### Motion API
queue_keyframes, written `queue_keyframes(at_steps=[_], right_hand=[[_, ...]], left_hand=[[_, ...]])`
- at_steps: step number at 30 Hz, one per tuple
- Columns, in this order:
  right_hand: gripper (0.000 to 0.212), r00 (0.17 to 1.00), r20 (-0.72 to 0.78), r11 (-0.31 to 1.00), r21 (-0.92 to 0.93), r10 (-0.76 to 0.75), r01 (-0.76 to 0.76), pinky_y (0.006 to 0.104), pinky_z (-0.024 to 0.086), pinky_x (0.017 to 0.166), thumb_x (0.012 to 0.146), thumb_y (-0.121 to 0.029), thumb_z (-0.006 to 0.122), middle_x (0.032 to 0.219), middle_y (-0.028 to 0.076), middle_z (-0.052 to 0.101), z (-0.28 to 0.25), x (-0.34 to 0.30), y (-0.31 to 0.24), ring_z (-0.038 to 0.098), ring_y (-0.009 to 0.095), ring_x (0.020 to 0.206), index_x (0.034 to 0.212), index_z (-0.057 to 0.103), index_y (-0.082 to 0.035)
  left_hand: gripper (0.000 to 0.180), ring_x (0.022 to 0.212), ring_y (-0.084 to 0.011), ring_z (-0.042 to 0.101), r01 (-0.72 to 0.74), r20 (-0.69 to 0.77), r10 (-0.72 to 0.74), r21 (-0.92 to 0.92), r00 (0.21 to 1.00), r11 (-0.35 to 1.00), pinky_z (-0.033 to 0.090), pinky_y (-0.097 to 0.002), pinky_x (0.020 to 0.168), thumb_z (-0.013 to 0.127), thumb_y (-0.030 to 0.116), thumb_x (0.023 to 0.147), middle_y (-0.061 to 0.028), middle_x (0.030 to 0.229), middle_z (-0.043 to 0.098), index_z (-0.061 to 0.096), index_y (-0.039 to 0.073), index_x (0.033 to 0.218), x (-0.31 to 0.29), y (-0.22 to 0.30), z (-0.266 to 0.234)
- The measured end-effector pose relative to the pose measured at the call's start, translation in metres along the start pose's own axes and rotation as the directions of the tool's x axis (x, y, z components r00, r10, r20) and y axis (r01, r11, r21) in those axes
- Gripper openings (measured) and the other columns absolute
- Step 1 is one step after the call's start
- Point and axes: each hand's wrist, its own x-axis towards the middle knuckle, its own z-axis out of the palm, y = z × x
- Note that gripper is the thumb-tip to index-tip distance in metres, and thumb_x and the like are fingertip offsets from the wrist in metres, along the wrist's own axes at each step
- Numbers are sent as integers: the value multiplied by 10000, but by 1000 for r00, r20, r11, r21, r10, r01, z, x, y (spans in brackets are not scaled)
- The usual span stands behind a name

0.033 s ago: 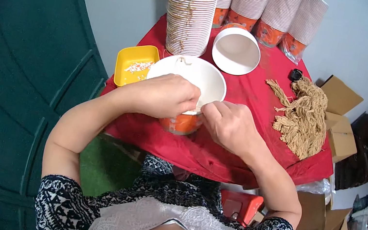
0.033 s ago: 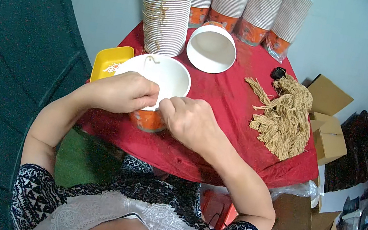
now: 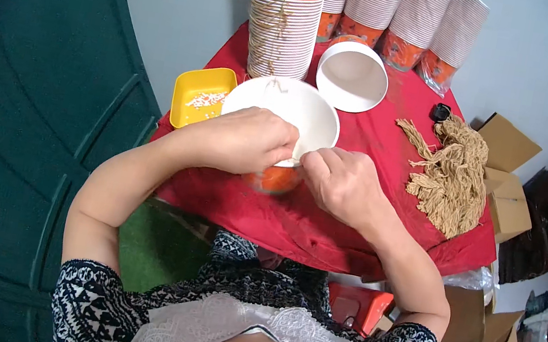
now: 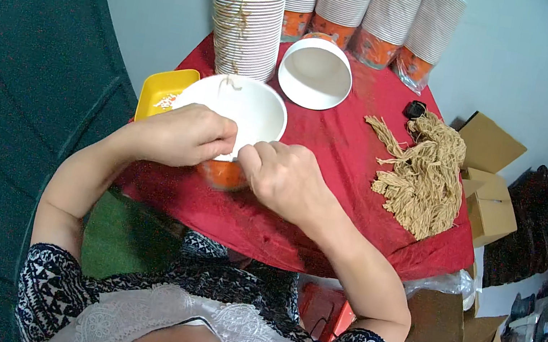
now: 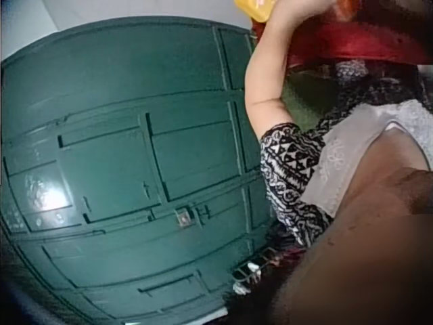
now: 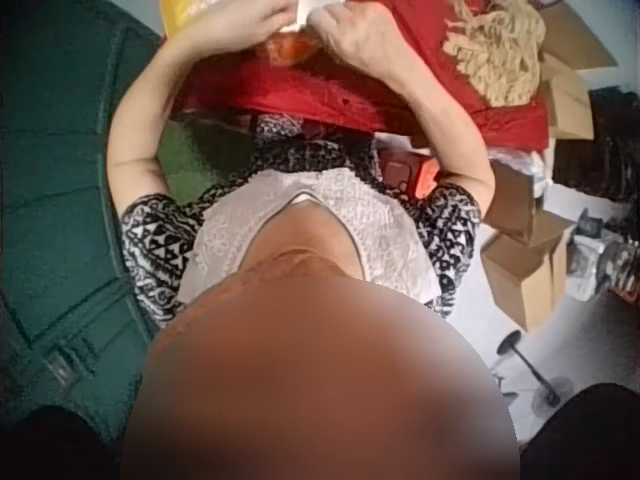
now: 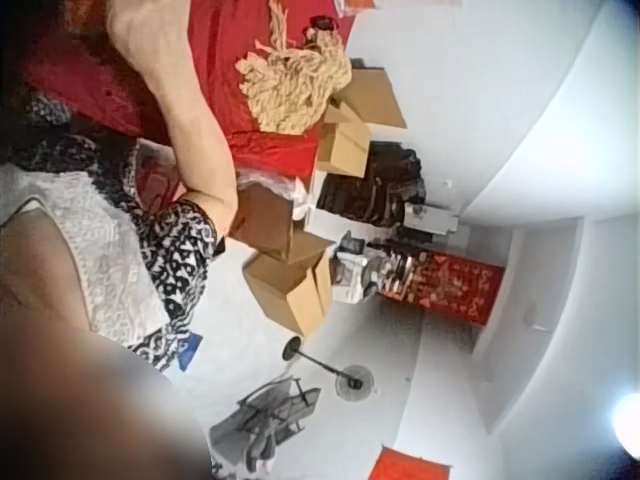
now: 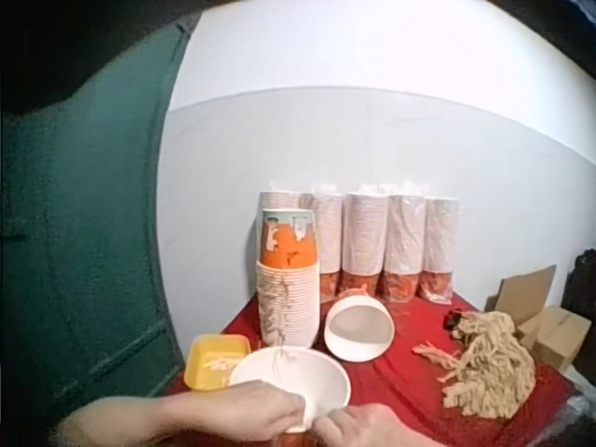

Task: Punching holes in a paper bucket and threading a string through them to decorate it.

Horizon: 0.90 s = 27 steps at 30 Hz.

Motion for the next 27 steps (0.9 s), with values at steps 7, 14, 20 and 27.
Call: queue_keyframes(at_steps=[7,14,20,27], right_hand=[[99,978,-115,956,-257,-174,140,300,464,447,749,-104,590,643,28,498,43,-1,42,579,159,564,743,493,-85],[88,977,-104,961,-222,-188,162,308,472,475,761,-116,577,649,25,501,75,-22,67,578,162,573,738,497,-87],[69,993,-24,976,-187,-116,110,311,478,473,783,-123,583,656,22,527,80,-50,71,594,163,584,775,529,-81],[71,973,213,996,-5,84,-85,356,504,480,825,-127,582,684,72,632,71,-62,79,656,221,578,803,549,-67]], left_hand=[[96,759,-351,666,-12,-310,167,446,936,895,521,-435,700,595,85,809,-207,766,647,605,-10,815,22,-16,26],[112,693,-284,629,19,-368,276,629,888,777,499,-408,649,609,99,736,-125,744,602,578,34,821,50,-37,73],[84,726,-250,591,97,-319,171,676,932,730,477,-363,670,564,114,765,-97,765,576,578,54,823,63,-30,103],[75,842,-353,619,171,-342,-52,330,938,928,502,-436,767,622,46,760,-185,833,601,594,1,813,68,-49,128]])
